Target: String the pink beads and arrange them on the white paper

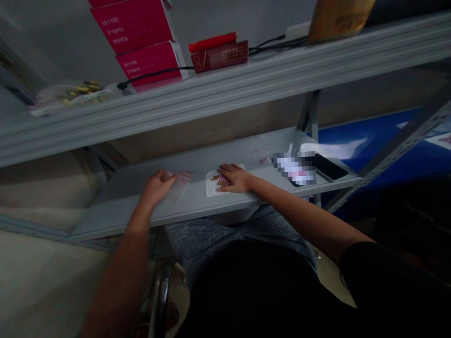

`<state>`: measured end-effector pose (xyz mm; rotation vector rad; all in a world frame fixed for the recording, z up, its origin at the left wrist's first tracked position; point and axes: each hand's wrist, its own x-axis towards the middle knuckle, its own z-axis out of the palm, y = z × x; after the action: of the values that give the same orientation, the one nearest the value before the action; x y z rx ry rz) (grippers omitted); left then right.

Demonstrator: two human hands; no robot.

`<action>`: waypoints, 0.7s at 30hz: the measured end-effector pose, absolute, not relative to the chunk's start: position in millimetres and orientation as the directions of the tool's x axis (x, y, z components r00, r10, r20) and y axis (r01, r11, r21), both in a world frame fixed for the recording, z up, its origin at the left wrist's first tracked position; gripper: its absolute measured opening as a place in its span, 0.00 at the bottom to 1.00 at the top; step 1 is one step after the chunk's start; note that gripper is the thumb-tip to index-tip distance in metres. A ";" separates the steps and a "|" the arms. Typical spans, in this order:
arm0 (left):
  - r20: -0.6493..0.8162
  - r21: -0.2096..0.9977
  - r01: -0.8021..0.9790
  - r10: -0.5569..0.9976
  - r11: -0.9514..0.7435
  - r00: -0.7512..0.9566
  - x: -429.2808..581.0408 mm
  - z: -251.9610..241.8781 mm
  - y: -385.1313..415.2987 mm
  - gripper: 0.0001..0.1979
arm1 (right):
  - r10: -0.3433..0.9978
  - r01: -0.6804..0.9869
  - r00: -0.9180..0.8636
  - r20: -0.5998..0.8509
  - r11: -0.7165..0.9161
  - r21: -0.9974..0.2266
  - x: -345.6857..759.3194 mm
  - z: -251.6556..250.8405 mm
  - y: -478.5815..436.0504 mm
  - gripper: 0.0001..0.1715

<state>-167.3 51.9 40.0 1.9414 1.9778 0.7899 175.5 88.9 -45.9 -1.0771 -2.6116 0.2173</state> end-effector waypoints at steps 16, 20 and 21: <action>0.296 0.102 0.995 0.955 -0.006 -0.025 -138.4 -35.9 37.0 0.27 | 0.707 0.660 -0.673 0.217 0.706 -0.255 174.6 -41.0 83.5 0.49; 0.286 0.034 0.999 0.958 -0.005 -0.005 -132.2 -35.9 25.7 0.27 | 0.711 0.658 -0.667 0.223 0.702 -0.273 174.5 -40.0 83.4 0.51; 0.285 0.025 1.000 0.958 -0.003 -0.005 -131.0 -36.4 23.0 0.27 | 0.712 0.655 -0.664 0.229 0.701 -0.282 174.8 -39.8 83.1 0.52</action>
<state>-131.0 23.0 -36.4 2.3374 2.3395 0.3709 174.8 83.1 -39.8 -1.0734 -2.5900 0.2505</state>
